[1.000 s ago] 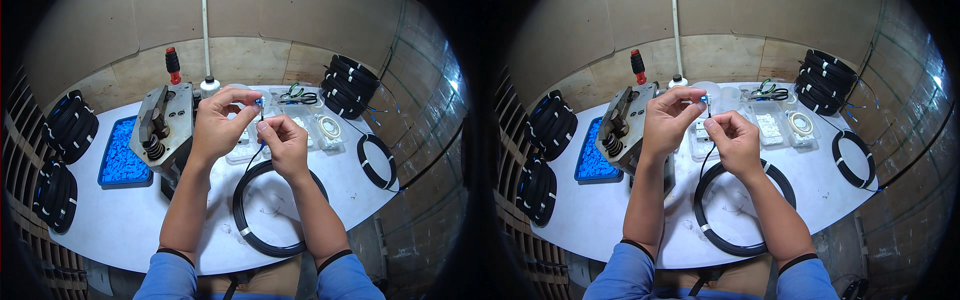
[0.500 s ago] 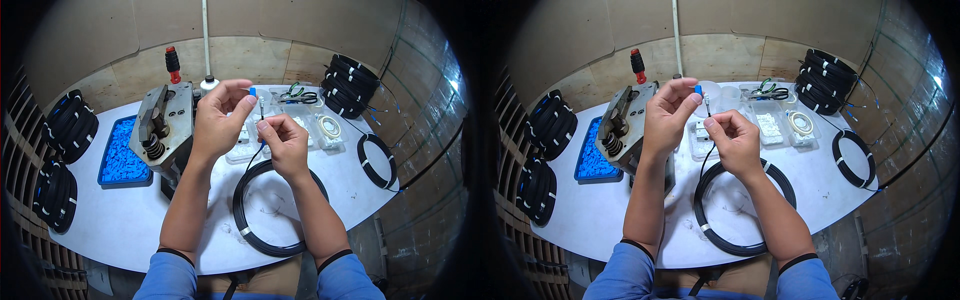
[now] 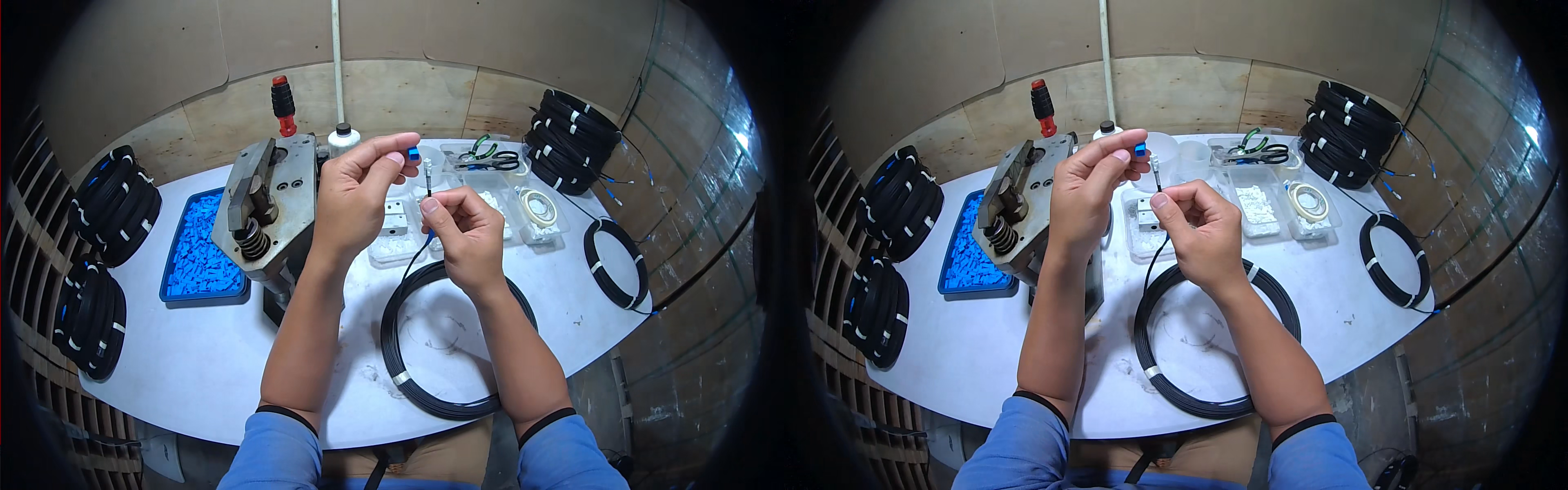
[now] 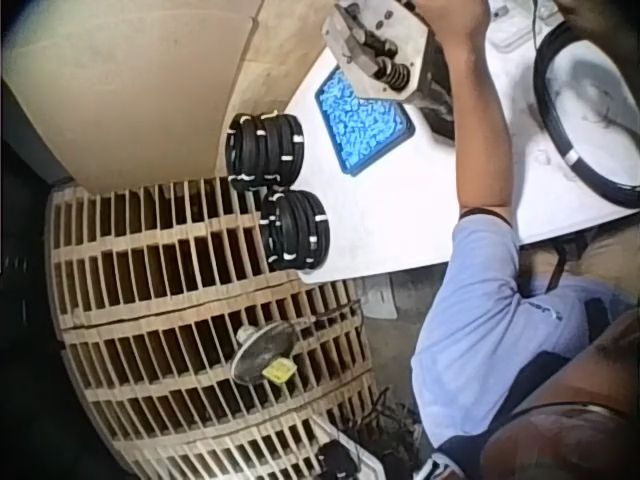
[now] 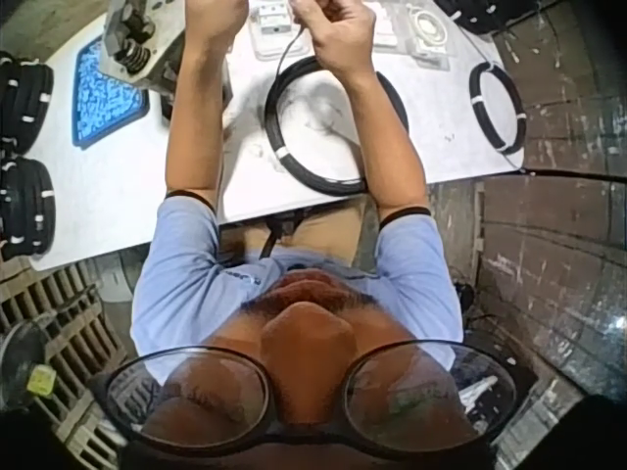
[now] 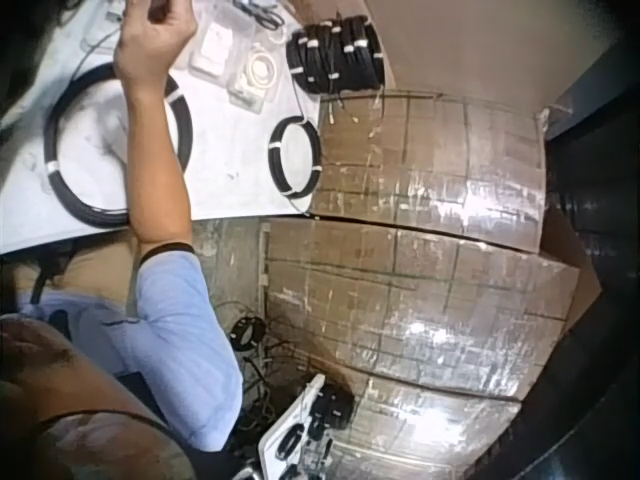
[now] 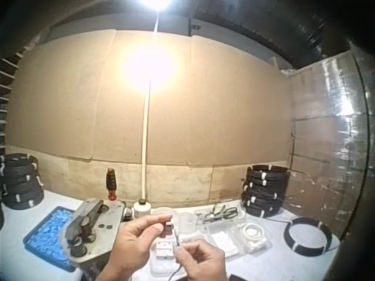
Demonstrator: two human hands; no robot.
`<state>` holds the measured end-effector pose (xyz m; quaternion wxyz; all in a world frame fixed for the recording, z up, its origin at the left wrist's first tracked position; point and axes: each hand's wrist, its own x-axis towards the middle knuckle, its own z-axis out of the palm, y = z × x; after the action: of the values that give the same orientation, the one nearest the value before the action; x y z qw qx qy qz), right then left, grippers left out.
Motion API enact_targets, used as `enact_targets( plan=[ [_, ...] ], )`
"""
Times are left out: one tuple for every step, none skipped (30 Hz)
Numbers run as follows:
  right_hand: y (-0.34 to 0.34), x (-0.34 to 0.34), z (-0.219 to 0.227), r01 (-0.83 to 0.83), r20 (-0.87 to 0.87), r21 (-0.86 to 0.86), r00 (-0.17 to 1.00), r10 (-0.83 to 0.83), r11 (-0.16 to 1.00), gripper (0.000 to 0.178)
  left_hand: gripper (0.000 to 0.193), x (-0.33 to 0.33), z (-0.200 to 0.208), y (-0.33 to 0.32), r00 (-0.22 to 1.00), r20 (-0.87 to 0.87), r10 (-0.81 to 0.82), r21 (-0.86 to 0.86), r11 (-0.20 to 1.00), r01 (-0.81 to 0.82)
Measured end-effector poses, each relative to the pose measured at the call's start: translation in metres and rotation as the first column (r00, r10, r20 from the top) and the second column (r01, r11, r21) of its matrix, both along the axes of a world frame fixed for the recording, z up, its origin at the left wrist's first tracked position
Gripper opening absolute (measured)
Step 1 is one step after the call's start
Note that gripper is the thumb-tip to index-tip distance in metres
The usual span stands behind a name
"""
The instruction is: The person is assembling wire harnesses by putting blue protective caps on wire connectors and taping the coiled wire bundles.
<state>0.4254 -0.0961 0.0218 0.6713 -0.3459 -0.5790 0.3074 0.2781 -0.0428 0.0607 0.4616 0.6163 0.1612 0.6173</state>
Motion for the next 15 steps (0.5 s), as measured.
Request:
enact_targets(
  plan=[
    [0.0003,0.0000,-0.0002,-0.006,-0.003,0.002,1.000,0.006,1.000,0.014,0.024,0.0005,-0.0001,-0.0006,1.000,0.000,0.000,0.000,1.000,0.000],
    [0.0001,-0.0002,-0.0001,-0.006,-0.003,0.003,1.000,0.006,1.000,0.014,0.024,0.0017,-0.0004,-0.0017,0.999,-0.023,0.029,0.023,0.999,-0.028],
    [-0.0001,-0.0003,-0.0003,-0.009,-0.008,-0.001,1.000,0.009,1.000,0.014,0.023,0.0026,-0.0007,-0.0026,0.997,-0.046,0.059,0.046,0.997,-0.057],
    [-0.0002,-0.0004,-0.0004,-0.012,-0.013,-0.005,1.000,0.012,1.000,0.013,0.023,0.0032,-0.0006,-0.0031,0.997,-0.046,0.059,0.047,0.997,-0.057],
    [-0.0003,-0.0006,-0.0002,-0.013,-0.013,-0.005,1.000,0.012,1.000,0.013,0.023,0.0038,-0.0003,-0.0037,0.997,-0.049,0.056,0.038,0.998,-0.054],
    [-0.0006,-0.0010,0.0000,-0.015,-0.009,-0.003,1.000,0.015,1.000,0.013,0.023,0.0039,-0.0003,-0.0040,0.997,-0.052,0.053,0.029,0.998,-0.052],
    [-0.0010,-0.0014,0.0003,-0.017,-0.005,-0.002,1.000,0.017,1.000,0.014,0.023,0.0039,-0.0007,-0.0035,0.997,-0.053,0.053,0.029,0.998,-0.052],
    [-0.0014,-0.0017,0.0007,-0.018,-0.005,-0.002,1.000,0.018,1.000,0.014,0.023,0.0038,-0.0014,-0.0026,0.998,-0.049,0.046,0.037,0.998,-0.044],
    [-0.0018,-0.0020,0.0010,-0.022,0.001,0.000,1.000,0.022,1.000,0.014,0.023,0.0038,-0.0018,-0.0021,0.998,-0.045,0.038,0.045,0.998,-0.036],
    [-0.0022,-0.0021,0.0012,-0.026,0.006,0.002,1.000,0.026,1.000,0.014,0.023,0.0037,-0.0017,-0.0022,0.998,-0.045,0.038,0.044,0.998,-0.036],
    [-0.0024,-0.0022,0.0011,-0.026,0.006,0.002,1.000,0.026,1.000,0.014,0.023,0.0036,-0.0016,-0.0026,0.998,-0.050,0.041,0.045,0.998,-0.039],
    [-0.0027,-0.0022,0.0011,-0.032,0.001,-0.002,0.999,0.032,0.999,0.015,0.023,0.0038,-0.0014,-0.0028,0.997,-0.055,0.044,0.047,0.998,-0.042],
    [-0.0028,-0.0021,0.0011,-0.038,-0.004,-0.006,0.999,0.038,0.999,0.015,0.023,0.0041,-0.0015,-0.0029,0.997,-0.055,0.044,0.047,0.998,-0.042],
    [-0.0027,-0.0017,0.0010,-0.038,-0.004,-0.006,0.999,0.038,0.999,0.015,0.022,0.0047,-0.0017,-0.0029,0.997,-0.055,0.052,0.051,0.997,-0.049],
    [-0.0026,-0.0012,0.0007,-0.035,0.006,-0.002,0.999,0.035,0.999,0.015,0.022,0.0051,-0.0019,-0.0029,0.997,-0.054,0.060,0.055,0.997,-0.057]
  ],
)
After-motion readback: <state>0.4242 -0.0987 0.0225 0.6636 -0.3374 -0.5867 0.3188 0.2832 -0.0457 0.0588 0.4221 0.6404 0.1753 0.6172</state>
